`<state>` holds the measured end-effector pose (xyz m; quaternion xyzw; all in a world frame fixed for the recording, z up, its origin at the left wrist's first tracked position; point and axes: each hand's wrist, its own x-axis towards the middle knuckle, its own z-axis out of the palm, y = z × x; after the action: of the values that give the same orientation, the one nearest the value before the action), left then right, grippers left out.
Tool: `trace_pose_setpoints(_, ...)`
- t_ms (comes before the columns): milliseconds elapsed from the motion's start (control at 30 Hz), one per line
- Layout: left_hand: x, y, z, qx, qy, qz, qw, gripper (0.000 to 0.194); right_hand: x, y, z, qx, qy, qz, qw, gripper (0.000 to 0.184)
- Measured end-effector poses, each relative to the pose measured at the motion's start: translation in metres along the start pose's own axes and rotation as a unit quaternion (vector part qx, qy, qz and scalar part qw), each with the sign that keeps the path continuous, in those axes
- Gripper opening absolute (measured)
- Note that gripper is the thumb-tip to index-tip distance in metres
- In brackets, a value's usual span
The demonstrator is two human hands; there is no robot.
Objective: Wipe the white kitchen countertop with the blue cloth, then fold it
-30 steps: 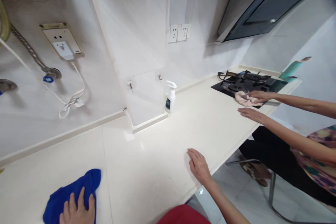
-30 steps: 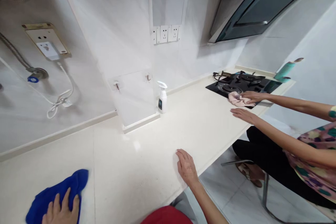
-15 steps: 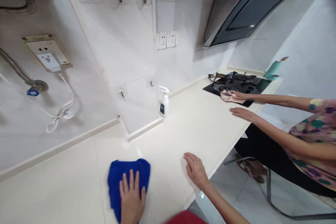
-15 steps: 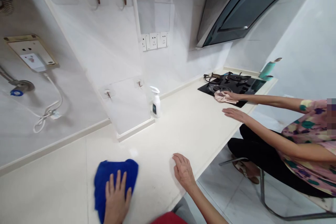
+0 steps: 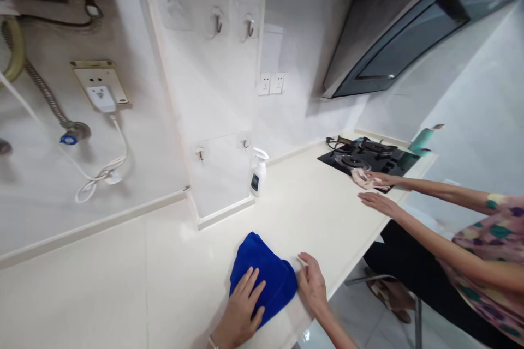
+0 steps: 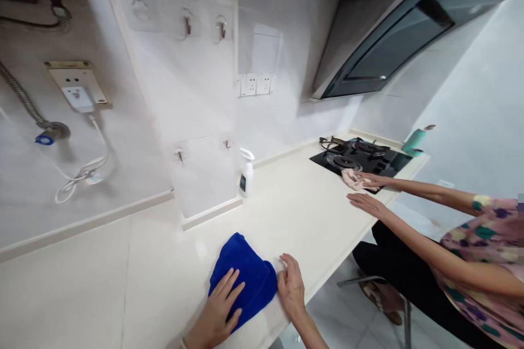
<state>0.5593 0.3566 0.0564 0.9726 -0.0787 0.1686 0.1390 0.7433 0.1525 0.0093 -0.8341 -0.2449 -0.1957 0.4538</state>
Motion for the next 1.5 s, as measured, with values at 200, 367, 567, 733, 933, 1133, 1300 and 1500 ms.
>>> trace_pose_setpoints(200, -0.075, -0.065, -0.024, 0.056, 0.174, -0.151, 0.972, 0.045, -0.005, -0.096, 0.055, -0.107, -0.153, -0.091, 0.978, 0.054)
trace_pose_setpoints(367, -0.093, -0.136, -0.042, 0.115, 0.19, -0.364, 0.904, 0.057, -0.022, -0.13, 0.085, -0.201, -0.279, -0.13, 0.93, 0.074)
trace_pose_setpoints(567, -0.057, -0.181, -0.057, 0.138, 0.131, -0.458, 0.868, 0.059, -0.016, -0.07, 0.033, -0.191, -0.289, -0.213, 0.914, 0.066)
trace_pose_setpoints(733, -0.04, -0.18, -0.045, 0.177, 0.161, -0.46, 0.855, 0.058, 0.015, 0.017, -0.001, -0.258, -0.206, -0.162, 0.93, 0.068)
trace_pose_setpoints(933, -0.036, -0.174, -0.044, 0.232, 0.167, -0.419, 0.862, 0.057, 0.092, 0.075, 0.011, -0.331, -0.211, -0.008, 0.92, 0.074)
trace_pose_setpoints(1133, -0.032, -0.173, -0.046, 0.205, 0.158, -0.438, 0.861, 0.058, 0.134, 0.016, 0.1, -0.355, -0.221, 0.017, 0.908, 0.074)
trace_pose_setpoints(1300, -0.032, -0.172, -0.044, 0.199, 0.155, -0.448, 0.858, 0.058, 0.096, -0.086, 0.164, -0.235, -0.328, -0.119, 0.907, 0.088)
trace_pose_setpoints(1500, -0.033, -0.172, -0.046, 0.218, 0.151, -0.447, 0.854, 0.057, 0.027, -0.19, 0.152, -0.041, -0.502, -0.264, 0.823, 0.094)
